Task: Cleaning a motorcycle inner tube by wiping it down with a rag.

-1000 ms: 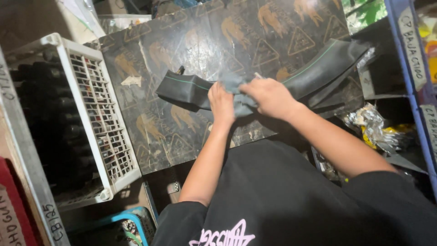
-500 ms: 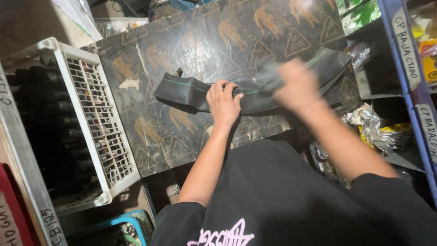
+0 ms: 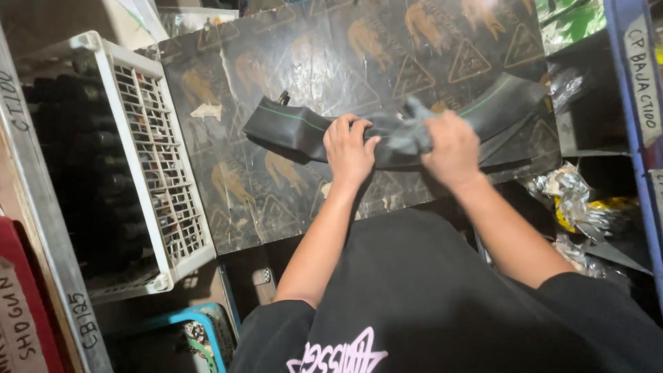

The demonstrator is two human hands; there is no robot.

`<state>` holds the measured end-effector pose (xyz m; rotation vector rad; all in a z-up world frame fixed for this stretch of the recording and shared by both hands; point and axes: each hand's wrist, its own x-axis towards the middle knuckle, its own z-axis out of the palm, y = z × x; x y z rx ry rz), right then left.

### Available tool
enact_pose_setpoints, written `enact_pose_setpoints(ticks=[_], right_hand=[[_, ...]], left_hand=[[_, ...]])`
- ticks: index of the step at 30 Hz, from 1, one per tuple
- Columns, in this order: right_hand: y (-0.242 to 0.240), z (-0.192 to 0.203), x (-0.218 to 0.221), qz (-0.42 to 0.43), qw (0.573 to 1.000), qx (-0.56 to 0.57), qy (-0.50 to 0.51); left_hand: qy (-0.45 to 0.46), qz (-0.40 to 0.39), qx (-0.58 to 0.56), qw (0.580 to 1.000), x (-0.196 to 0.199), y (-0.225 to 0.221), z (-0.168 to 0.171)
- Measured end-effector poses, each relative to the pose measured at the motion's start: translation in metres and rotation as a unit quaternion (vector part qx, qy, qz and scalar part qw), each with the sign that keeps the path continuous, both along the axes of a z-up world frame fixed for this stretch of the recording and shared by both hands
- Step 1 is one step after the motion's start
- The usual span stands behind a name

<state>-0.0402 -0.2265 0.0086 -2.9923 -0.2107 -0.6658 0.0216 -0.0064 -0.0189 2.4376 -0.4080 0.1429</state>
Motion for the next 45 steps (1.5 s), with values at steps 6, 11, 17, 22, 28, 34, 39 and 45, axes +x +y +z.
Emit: enact_pose_setpoints(ticks=[6,11,17,22,28,34,39,45], right_hand=[[0.015,0.001,0.001,0.048,0.998,0.045,0.021],[-0.030,0.019,0.010,-0.005,1.000,0.026,-0.011],[0.018,0.029,0.010,0.078,0.991,0.102,-0.026],[-0.019,0.039,0.015,0.112,0.985,0.125,-0.050],[-0.046,0.012,0.009,0.018,0.988,0.139,-0.064],[-0.035,-0.003,-0.002,0.022,0.972,0.229,-0.046],[-0.108,-0.032,0.011,0.099,0.983,0.152,-0.029],[-0.107,-0.025,0.011,0.048,0.990,0.131,-0.001]], left_hand=[[0.003,-0.011,0.017,1.000,0.003,-0.001,0.001],[0.003,0.017,0.004,1.000,0.004,0.002,0.016],[-0.007,0.059,0.013,0.998,0.009,0.014,0.018],[0.007,0.089,0.010,0.996,0.014,0.018,0.015],[-0.011,0.089,0.105,0.990,0.001,-0.032,0.038],[-0.059,-0.070,-0.005,0.996,-0.023,-0.103,0.027],[-0.133,-0.099,0.054,0.985,-0.019,-0.106,-0.007],[-0.130,-0.083,0.102,0.983,-0.019,-0.113,0.001]])
